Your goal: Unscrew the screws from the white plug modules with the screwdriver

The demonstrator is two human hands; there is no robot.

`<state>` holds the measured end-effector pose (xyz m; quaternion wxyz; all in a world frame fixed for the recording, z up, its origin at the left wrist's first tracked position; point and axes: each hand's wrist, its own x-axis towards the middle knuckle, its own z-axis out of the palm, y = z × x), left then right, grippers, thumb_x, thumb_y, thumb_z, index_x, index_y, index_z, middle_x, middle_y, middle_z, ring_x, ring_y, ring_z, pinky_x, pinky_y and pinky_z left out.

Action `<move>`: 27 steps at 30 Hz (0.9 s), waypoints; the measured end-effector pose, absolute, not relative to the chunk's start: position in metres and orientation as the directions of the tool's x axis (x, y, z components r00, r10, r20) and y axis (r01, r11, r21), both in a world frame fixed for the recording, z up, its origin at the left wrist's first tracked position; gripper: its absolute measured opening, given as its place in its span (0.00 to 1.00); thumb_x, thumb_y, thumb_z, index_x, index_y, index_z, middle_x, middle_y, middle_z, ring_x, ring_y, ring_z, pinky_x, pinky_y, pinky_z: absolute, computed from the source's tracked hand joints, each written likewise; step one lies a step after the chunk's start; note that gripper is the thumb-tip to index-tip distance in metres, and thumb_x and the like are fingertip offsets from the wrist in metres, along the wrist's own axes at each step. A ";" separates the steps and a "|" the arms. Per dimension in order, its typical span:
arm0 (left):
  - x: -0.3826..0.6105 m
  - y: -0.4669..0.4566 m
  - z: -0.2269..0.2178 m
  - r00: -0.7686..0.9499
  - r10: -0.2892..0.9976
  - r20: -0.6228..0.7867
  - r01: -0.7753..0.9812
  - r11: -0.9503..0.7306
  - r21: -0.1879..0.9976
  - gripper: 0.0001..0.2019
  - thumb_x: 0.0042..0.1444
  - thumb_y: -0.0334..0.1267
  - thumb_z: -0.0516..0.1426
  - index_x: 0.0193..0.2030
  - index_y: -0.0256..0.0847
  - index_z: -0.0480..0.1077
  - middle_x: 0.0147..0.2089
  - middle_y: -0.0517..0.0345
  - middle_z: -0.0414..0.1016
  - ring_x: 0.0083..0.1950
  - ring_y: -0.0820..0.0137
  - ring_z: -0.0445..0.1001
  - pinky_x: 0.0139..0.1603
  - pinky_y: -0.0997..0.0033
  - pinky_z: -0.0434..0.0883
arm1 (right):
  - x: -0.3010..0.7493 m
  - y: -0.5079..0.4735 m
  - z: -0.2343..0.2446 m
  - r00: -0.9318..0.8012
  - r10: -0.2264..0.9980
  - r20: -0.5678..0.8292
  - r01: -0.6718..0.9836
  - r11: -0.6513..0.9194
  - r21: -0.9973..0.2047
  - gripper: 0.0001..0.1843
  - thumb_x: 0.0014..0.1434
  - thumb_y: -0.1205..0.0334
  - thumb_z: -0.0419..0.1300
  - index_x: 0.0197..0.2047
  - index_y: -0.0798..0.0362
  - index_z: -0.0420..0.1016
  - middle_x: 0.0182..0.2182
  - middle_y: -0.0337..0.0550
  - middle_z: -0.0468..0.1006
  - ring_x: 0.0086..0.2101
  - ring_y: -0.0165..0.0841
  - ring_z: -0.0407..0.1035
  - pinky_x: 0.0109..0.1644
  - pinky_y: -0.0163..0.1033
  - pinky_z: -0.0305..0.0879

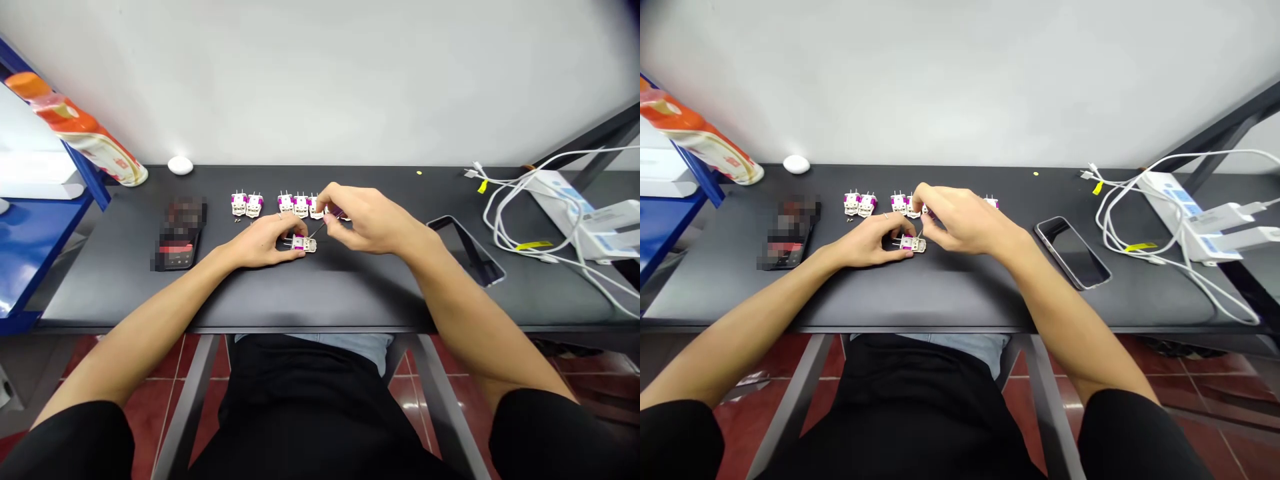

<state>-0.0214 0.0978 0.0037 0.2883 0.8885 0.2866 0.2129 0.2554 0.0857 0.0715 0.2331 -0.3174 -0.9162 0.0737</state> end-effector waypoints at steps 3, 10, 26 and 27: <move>-0.022 0.098 0.004 0.744 0.633 0.212 0.392 -0.672 0.629 0.17 0.71 0.53 0.66 0.56 0.44 0.78 0.47 0.54 0.82 0.43 0.64 0.76 0.46 0.65 0.72 | 0.258 0.084 0.066 -0.676 0.606 0.420 0.523 0.795 -0.306 0.12 0.69 0.67 0.55 0.53 0.49 0.75 0.42 0.46 0.85 0.36 0.39 0.74 0.42 0.43 0.67; -0.022 0.098 0.004 0.743 0.634 0.214 0.391 -0.671 0.630 0.17 0.71 0.54 0.66 0.56 0.44 0.79 0.49 0.54 0.84 0.42 0.65 0.75 0.46 0.64 0.73 | 0.263 0.083 0.060 -0.621 0.678 0.392 0.611 0.733 -0.300 0.08 0.76 0.58 0.56 0.50 0.48 0.76 0.30 0.38 0.79 0.28 0.35 0.68 0.37 0.41 0.61; -0.019 0.097 0.003 0.740 0.642 0.201 0.414 -0.669 0.617 0.19 0.71 0.56 0.66 0.55 0.44 0.80 0.48 0.53 0.84 0.43 0.64 0.76 0.46 0.64 0.72 | 0.254 0.080 0.057 -0.658 0.624 0.422 0.564 0.779 -0.273 0.18 0.71 0.68 0.52 0.60 0.50 0.73 0.45 0.48 0.84 0.38 0.40 0.75 0.43 0.44 0.68; -0.019 0.097 0.003 0.741 0.641 0.202 0.412 -0.671 0.616 0.19 0.71 0.56 0.66 0.55 0.44 0.80 0.48 0.53 0.84 0.43 0.64 0.77 0.47 0.64 0.72 | 0.254 0.080 0.057 -0.671 0.599 0.438 0.536 0.799 -0.272 0.19 0.69 0.69 0.52 0.60 0.49 0.73 0.49 0.50 0.84 0.39 0.40 0.75 0.44 0.45 0.69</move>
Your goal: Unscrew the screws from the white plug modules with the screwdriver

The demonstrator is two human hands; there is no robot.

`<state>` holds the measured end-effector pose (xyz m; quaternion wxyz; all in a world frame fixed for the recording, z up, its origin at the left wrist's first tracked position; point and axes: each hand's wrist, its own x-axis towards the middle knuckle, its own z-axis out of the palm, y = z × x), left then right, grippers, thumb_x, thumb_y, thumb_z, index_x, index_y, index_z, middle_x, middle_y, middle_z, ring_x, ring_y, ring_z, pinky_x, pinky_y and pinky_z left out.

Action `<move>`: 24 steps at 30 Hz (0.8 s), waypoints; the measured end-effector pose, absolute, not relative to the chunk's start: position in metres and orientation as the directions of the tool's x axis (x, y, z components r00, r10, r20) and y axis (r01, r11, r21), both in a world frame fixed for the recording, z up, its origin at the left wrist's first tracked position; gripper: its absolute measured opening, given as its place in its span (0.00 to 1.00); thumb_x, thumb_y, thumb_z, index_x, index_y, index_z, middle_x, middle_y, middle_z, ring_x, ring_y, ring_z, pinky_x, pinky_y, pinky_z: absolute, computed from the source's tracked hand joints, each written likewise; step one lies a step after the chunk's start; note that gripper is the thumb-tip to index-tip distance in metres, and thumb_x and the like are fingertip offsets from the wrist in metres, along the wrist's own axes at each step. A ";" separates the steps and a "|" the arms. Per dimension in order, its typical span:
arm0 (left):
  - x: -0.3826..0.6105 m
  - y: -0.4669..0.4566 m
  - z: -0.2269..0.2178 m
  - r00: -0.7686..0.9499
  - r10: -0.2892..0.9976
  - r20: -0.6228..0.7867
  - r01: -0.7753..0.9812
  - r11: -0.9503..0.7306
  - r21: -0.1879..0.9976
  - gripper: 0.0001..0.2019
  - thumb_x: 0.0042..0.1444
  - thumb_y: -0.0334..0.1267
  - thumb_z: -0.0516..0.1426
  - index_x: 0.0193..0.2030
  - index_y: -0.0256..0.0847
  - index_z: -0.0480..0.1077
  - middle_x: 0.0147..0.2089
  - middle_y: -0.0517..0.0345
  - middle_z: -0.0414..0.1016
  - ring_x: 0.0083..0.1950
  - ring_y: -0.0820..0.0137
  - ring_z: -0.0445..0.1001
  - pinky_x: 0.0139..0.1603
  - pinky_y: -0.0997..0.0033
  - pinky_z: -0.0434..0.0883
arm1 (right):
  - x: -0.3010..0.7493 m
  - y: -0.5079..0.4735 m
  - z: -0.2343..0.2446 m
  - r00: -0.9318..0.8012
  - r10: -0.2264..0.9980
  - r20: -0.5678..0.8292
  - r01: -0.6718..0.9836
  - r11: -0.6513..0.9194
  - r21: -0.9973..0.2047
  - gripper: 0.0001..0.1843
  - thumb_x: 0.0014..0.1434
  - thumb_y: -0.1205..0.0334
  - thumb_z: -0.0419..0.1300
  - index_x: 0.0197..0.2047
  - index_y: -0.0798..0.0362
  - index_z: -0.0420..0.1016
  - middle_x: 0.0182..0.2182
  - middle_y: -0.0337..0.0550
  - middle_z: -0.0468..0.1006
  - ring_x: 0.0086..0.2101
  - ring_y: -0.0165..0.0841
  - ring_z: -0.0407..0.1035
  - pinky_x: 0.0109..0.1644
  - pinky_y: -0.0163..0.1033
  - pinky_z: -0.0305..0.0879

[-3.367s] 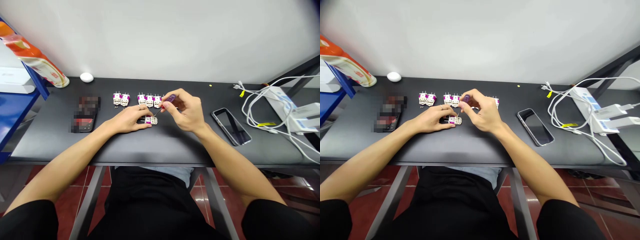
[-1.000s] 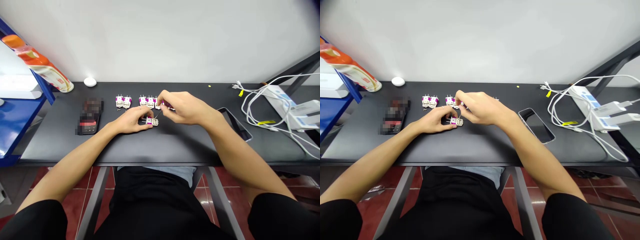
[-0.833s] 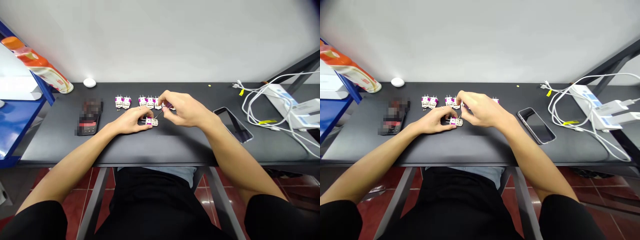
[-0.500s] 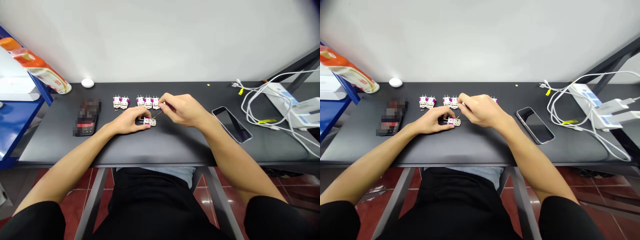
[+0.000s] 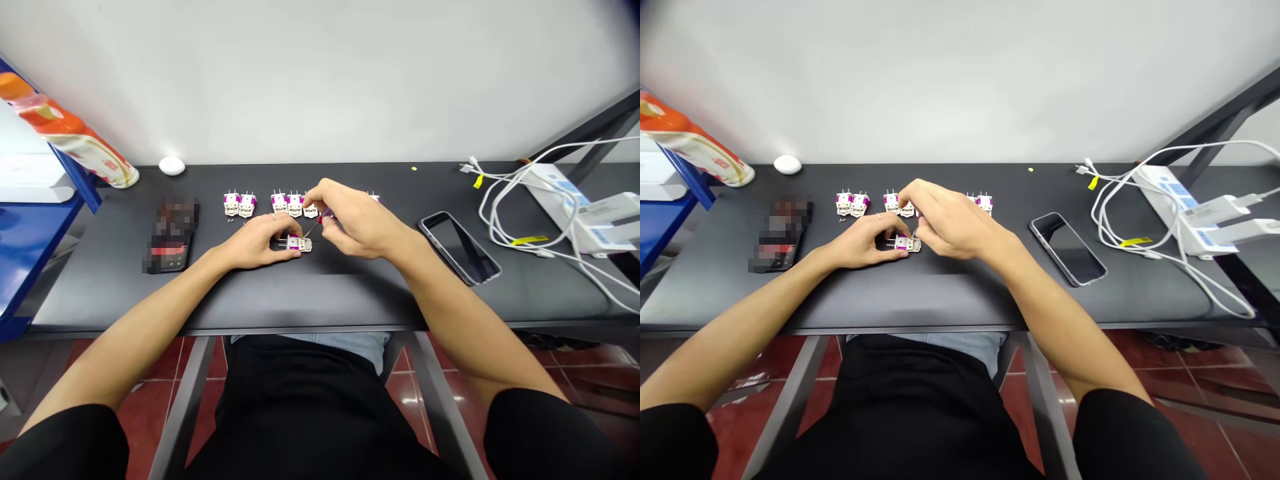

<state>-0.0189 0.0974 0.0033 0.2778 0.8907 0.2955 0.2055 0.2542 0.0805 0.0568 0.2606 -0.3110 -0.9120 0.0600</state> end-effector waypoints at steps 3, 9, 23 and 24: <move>-0.019 0.098 0.003 0.744 0.632 0.217 0.395 -0.678 0.621 0.18 0.71 0.56 0.66 0.55 0.43 0.80 0.50 0.52 0.85 0.47 0.62 0.79 0.48 0.64 0.73 | 0.254 0.081 0.057 -0.668 0.588 0.456 0.544 0.804 -0.240 0.13 0.73 0.63 0.54 0.58 0.49 0.73 0.50 0.51 0.85 0.42 0.42 0.76 0.45 0.45 0.70; -0.019 0.096 0.004 0.752 0.625 0.209 0.392 -0.680 0.620 0.17 0.72 0.54 0.65 0.56 0.44 0.79 0.53 0.51 0.86 0.47 0.62 0.79 0.50 0.63 0.74 | 0.255 0.080 0.057 -0.640 0.634 0.434 0.618 0.760 -0.201 0.13 0.76 0.64 0.50 0.55 0.49 0.75 0.36 0.43 0.84 0.32 0.38 0.73 0.38 0.42 0.61; -0.023 0.099 -0.001 0.785 0.579 0.220 0.416 -0.756 0.506 0.17 0.75 0.54 0.62 0.58 0.45 0.81 0.56 0.49 0.83 0.49 0.61 0.80 0.49 0.64 0.74 | 0.256 0.083 0.052 -0.570 0.628 0.530 0.663 0.733 -0.155 0.14 0.79 0.59 0.50 0.54 0.51 0.77 0.29 0.37 0.81 0.24 0.33 0.67 0.33 0.40 0.56; -0.023 0.099 -0.001 0.784 0.580 0.220 0.417 -0.756 0.505 0.17 0.75 0.54 0.62 0.58 0.44 0.81 0.56 0.48 0.83 0.49 0.61 0.80 0.49 0.64 0.74 | 0.257 0.083 0.051 -0.551 0.622 0.556 0.663 0.731 -0.161 0.14 0.79 0.60 0.50 0.54 0.51 0.77 0.29 0.37 0.82 0.24 0.33 0.67 0.33 0.40 0.56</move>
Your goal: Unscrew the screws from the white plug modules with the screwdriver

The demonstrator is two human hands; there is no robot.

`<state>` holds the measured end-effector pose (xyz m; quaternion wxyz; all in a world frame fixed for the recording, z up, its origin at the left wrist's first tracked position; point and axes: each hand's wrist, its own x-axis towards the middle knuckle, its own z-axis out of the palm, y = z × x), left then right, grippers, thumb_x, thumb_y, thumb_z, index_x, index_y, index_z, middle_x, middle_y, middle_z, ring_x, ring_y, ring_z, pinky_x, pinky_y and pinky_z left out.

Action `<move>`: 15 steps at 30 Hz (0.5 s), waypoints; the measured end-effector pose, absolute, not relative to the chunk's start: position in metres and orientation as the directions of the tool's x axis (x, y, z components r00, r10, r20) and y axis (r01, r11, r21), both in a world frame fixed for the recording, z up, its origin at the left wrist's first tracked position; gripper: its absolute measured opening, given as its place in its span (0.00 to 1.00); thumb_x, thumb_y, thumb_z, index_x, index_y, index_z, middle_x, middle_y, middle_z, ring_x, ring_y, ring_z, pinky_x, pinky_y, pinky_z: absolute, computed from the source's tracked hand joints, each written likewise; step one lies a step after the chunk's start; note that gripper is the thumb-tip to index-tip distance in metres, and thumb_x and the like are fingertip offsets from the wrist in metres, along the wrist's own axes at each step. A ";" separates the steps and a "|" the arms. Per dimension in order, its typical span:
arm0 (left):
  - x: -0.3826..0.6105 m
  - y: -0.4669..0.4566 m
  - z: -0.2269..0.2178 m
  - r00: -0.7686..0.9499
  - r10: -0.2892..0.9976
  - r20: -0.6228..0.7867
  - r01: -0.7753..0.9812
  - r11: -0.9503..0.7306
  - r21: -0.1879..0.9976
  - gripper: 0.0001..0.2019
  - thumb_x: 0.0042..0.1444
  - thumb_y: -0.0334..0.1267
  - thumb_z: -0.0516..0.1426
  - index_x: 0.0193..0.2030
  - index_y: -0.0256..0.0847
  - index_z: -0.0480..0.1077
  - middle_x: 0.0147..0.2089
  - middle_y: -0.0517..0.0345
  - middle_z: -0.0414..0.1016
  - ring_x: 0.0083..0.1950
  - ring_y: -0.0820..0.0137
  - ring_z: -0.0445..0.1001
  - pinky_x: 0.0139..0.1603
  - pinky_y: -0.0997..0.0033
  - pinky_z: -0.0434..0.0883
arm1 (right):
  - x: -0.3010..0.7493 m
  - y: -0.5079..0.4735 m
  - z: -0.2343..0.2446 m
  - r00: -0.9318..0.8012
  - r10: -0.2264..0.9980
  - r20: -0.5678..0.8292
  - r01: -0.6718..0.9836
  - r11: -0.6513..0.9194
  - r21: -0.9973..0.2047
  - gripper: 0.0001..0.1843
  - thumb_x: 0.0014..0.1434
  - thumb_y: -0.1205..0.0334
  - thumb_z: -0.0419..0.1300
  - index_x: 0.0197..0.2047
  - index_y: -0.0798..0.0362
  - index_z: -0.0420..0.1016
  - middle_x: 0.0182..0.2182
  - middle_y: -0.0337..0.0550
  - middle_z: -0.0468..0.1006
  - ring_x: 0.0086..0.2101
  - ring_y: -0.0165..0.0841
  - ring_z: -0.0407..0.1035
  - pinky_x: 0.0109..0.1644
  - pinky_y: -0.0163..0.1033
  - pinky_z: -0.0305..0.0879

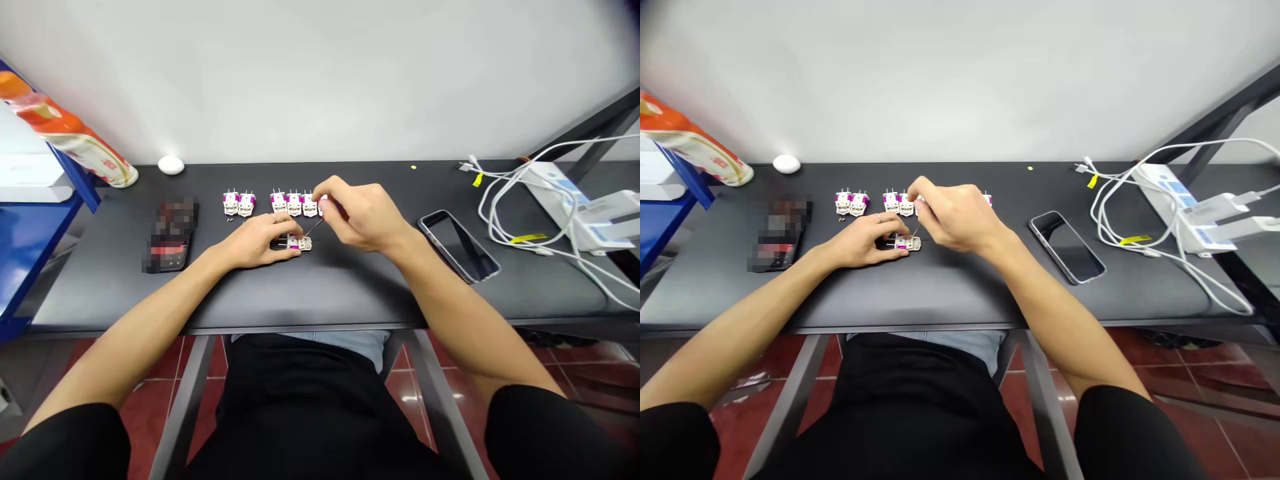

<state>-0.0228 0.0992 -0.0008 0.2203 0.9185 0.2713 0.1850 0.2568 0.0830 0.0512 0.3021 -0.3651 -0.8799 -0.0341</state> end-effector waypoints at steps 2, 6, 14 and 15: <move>-0.023 0.099 -0.001 0.781 0.585 0.220 0.417 -0.750 0.514 0.18 0.75 0.54 0.63 0.58 0.44 0.81 0.55 0.49 0.83 0.48 0.62 0.80 0.48 0.65 0.74 | 0.258 0.083 0.050 -0.514 0.622 0.592 0.669 0.722 -0.178 0.14 0.78 0.62 0.50 0.53 0.50 0.78 0.29 0.37 0.82 0.23 0.32 0.66 0.32 0.40 0.56; -0.022 0.100 -0.002 0.776 0.590 0.221 0.399 -0.731 0.553 0.17 0.74 0.54 0.64 0.57 0.44 0.80 0.55 0.49 0.84 0.48 0.63 0.79 0.48 0.65 0.74 | 0.259 0.081 0.051 -0.564 0.582 0.586 0.617 0.769 -0.169 0.12 0.77 0.63 0.52 0.53 0.49 0.78 0.26 0.33 0.79 0.23 0.32 0.66 0.33 0.38 0.58; -0.022 0.101 -0.004 0.771 0.593 0.230 0.386 -0.723 0.573 0.17 0.73 0.53 0.65 0.58 0.43 0.80 0.55 0.50 0.84 0.48 0.63 0.79 0.48 0.65 0.73 | 0.255 0.080 0.047 -0.610 0.561 0.559 0.596 0.790 -0.143 0.14 0.78 0.64 0.50 0.54 0.50 0.78 0.27 0.35 0.81 0.25 0.32 0.71 0.35 0.38 0.61; -0.022 0.101 -0.004 0.772 0.593 0.228 0.386 -0.723 0.573 0.17 0.74 0.53 0.65 0.58 0.43 0.80 0.55 0.50 0.84 0.48 0.62 0.79 0.48 0.65 0.73 | 0.255 0.080 0.047 -0.606 0.563 0.562 0.602 0.787 -0.139 0.15 0.78 0.64 0.50 0.54 0.50 0.78 0.27 0.35 0.81 0.25 0.32 0.71 0.35 0.38 0.60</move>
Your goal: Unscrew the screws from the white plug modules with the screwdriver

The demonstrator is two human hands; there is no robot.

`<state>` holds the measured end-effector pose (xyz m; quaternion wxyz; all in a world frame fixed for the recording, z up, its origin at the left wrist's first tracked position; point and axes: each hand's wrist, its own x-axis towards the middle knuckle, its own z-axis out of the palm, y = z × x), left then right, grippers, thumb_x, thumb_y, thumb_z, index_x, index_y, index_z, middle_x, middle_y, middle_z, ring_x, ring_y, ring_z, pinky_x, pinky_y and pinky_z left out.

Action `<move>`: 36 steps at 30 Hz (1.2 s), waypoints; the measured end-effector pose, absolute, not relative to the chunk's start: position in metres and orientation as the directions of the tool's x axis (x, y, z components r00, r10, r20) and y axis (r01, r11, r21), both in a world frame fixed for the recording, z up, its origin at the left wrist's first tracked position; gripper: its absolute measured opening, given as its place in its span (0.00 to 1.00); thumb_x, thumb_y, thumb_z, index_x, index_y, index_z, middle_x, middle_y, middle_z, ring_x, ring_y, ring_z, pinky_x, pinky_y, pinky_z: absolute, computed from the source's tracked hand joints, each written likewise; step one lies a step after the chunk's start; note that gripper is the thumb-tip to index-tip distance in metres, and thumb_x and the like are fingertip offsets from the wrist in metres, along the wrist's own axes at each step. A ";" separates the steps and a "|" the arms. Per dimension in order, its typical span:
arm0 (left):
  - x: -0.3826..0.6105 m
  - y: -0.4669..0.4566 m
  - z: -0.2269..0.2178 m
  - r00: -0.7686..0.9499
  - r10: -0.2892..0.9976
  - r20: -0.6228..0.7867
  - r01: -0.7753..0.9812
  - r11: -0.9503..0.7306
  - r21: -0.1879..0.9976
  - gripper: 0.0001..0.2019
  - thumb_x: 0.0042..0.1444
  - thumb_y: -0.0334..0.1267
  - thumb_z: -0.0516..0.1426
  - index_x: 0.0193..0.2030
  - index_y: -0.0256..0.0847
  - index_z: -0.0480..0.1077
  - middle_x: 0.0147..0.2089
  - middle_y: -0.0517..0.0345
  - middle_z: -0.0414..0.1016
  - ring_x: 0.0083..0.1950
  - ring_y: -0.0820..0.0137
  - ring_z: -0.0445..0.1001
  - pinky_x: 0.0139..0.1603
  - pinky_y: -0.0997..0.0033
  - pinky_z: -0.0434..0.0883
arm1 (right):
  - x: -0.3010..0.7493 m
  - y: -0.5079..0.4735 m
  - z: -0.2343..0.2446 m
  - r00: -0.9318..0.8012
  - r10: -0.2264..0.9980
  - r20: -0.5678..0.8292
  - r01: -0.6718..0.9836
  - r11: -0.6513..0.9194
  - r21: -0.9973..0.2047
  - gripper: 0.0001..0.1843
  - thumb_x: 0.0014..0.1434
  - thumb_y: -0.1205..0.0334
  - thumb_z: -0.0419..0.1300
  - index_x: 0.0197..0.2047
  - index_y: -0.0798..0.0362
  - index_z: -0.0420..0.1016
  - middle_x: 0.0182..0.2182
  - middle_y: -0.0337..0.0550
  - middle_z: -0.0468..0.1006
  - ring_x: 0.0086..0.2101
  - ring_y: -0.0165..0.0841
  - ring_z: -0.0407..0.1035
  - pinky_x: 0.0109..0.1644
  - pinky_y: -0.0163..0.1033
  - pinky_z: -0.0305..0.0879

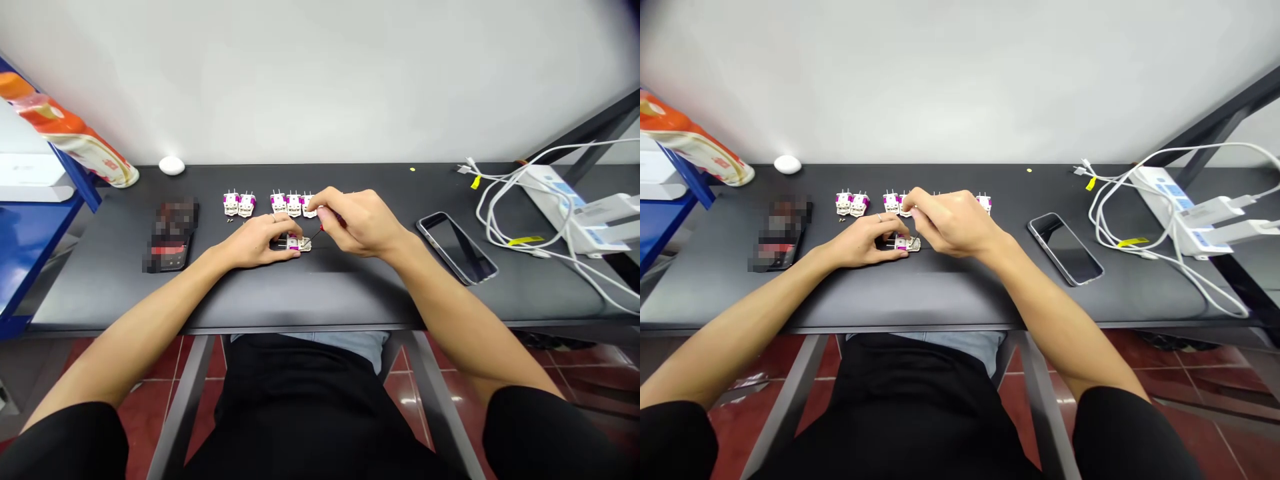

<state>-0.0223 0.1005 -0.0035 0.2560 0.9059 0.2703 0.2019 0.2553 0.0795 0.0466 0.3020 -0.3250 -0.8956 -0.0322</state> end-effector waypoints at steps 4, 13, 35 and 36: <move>-0.022 0.100 -0.002 0.777 0.594 0.210 0.399 -0.722 0.566 0.18 0.74 0.54 0.65 0.58 0.44 0.80 0.56 0.49 0.84 0.48 0.62 0.79 0.48 0.65 0.73 | 0.253 0.078 0.048 -0.617 0.555 0.558 0.626 0.776 -0.080 0.15 0.78 0.64 0.50 0.53 0.50 0.79 0.26 0.35 0.80 0.24 0.32 0.69 0.33 0.38 0.58; -0.022 0.100 -0.005 0.770 0.583 0.259 0.392 -0.753 0.529 0.20 0.73 0.53 0.65 0.61 0.42 0.79 0.52 0.50 0.83 0.43 0.65 0.77 0.46 0.66 0.72 | 0.247 0.071 0.059 -0.707 0.569 0.419 0.627 0.779 0.001 0.18 0.78 0.65 0.47 0.55 0.53 0.79 0.31 0.41 0.83 0.29 0.34 0.71 0.33 0.39 0.51; -0.022 0.102 -0.011 0.775 0.559 0.294 0.372 -0.780 0.503 0.22 0.74 0.59 0.64 0.55 0.41 0.82 0.44 0.49 0.83 0.46 0.58 0.82 0.51 0.62 0.76 | 0.224 0.050 0.091 -0.719 0.687 0.103 0.671 0.725 -0.155 0.06 0.73 0.69 0.53 0.49 0.48 0.66 0.39 0.43 0.79 0.31 0.35 0.65 0.33 0.39 0.55; -0.022 0.102 -0.010 0.777 0.561 0.287 0.377 -0.778 0.502 0.21 0.74 0.58 0.64 0.56 0.41 0.82 0.45 0.49 0.83 0.47 0.58 0.82 0.52 0.62 0.76 | 0.226 0.052 0.089 -0.720 0.682 0.127 0.661 0.730 -0.174 0.06 0.73 0.69 0.54 0.49 0.48 0.67 0.40 0.44 0.80 0.32 0.35 0.66 0.34 0.40 0.56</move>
